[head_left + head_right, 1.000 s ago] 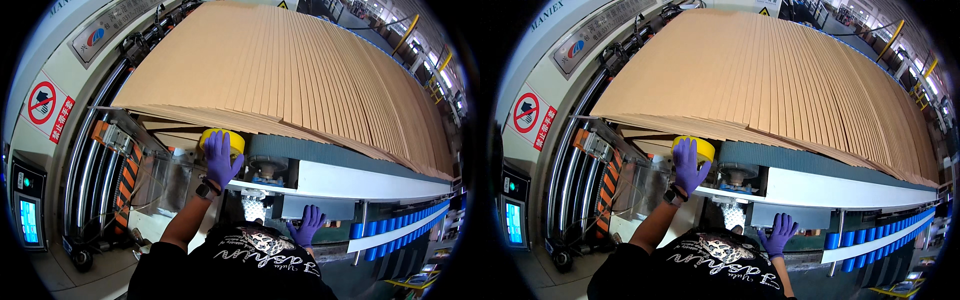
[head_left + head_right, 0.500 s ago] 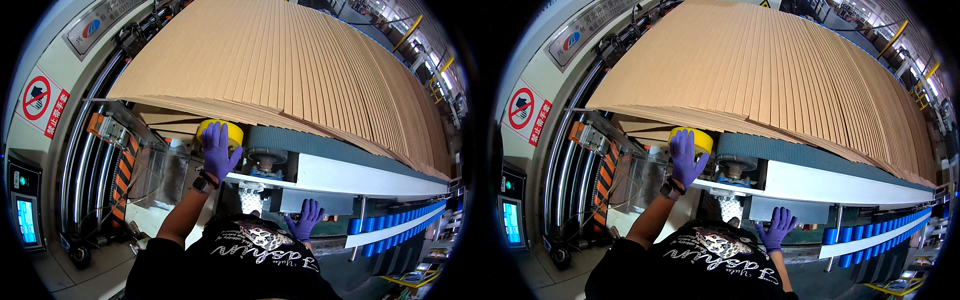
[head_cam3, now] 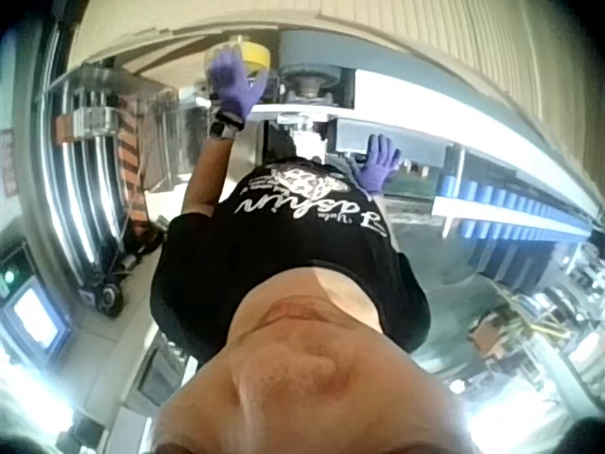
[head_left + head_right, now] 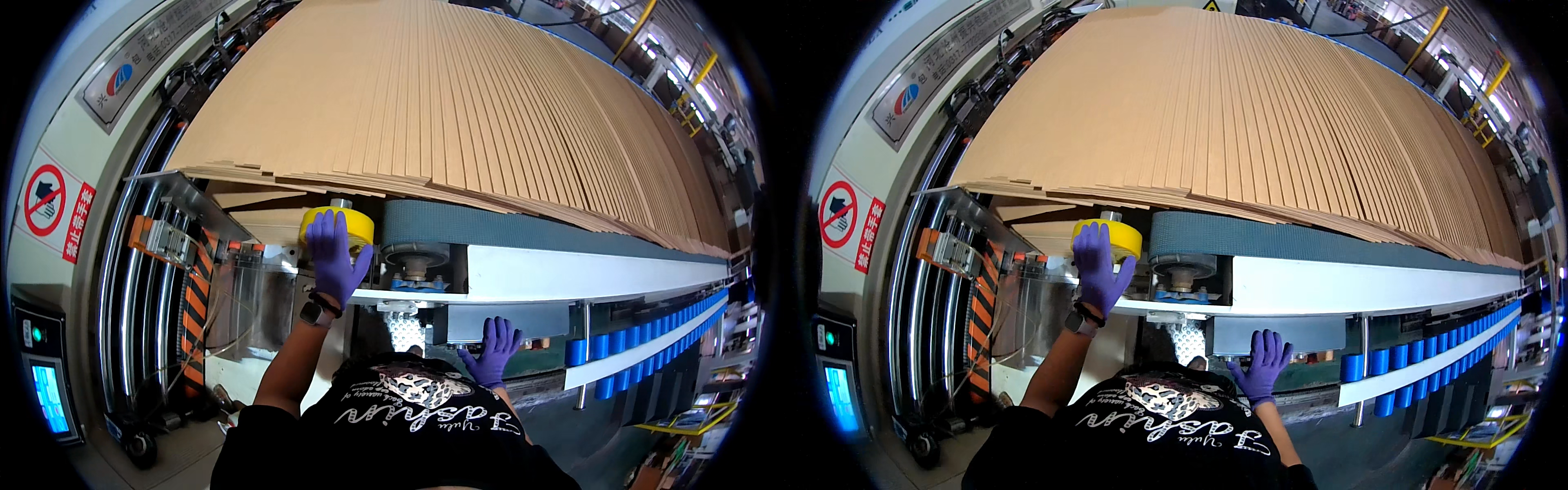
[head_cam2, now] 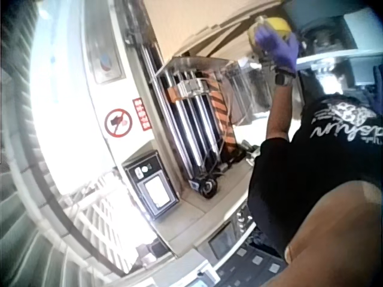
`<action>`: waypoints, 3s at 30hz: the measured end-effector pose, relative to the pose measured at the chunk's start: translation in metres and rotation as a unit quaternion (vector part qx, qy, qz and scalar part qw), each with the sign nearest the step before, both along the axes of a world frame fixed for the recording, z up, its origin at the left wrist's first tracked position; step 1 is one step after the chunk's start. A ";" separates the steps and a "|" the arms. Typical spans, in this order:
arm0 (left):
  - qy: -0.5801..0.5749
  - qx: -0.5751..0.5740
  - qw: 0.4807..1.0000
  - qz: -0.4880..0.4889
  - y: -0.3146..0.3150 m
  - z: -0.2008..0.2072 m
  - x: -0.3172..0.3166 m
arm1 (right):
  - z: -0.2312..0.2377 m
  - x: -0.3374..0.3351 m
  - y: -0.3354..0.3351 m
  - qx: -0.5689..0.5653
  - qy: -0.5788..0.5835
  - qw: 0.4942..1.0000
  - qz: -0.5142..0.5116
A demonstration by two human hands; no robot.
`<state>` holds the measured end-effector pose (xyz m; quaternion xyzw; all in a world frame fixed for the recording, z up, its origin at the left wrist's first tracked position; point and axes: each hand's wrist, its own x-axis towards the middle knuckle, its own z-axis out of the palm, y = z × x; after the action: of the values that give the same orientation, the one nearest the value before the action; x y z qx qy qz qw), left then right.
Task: The person operates a cardboard processing machine, feeding sheets into a conveyor belt and adjusting a yellow roller to guide the material. They use both hands to align the cardboard and ensure it moves smoothly through the machinery.
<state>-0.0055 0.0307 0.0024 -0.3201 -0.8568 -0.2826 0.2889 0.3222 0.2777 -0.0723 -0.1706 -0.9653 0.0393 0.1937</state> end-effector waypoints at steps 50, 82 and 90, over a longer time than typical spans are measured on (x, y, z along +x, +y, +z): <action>0.167 -0.103 0.965 -0.173 -0.024 0.038 -0.113 | -0.014 0.003 0.005 0.012 0.011 1.000 0.000; -0.499 0.190 0.841 -0.085 -0.035 0.015 -0.141 | -0.035 0.011 0.015 0.038 -0.004 0.999 0.006; -0.163 0.089 0.966 -0.181 -0.043 0.001 -0.152 | -0.027 0.006 0.008 0.044 0.000 0.999 0.001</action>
<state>-0.1575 -0.0126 0.0035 -0.3926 -0.7917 -0.4533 0.1165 0.3280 0.2859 -0.0996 -0.1605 -0.9664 -0.0033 0.2005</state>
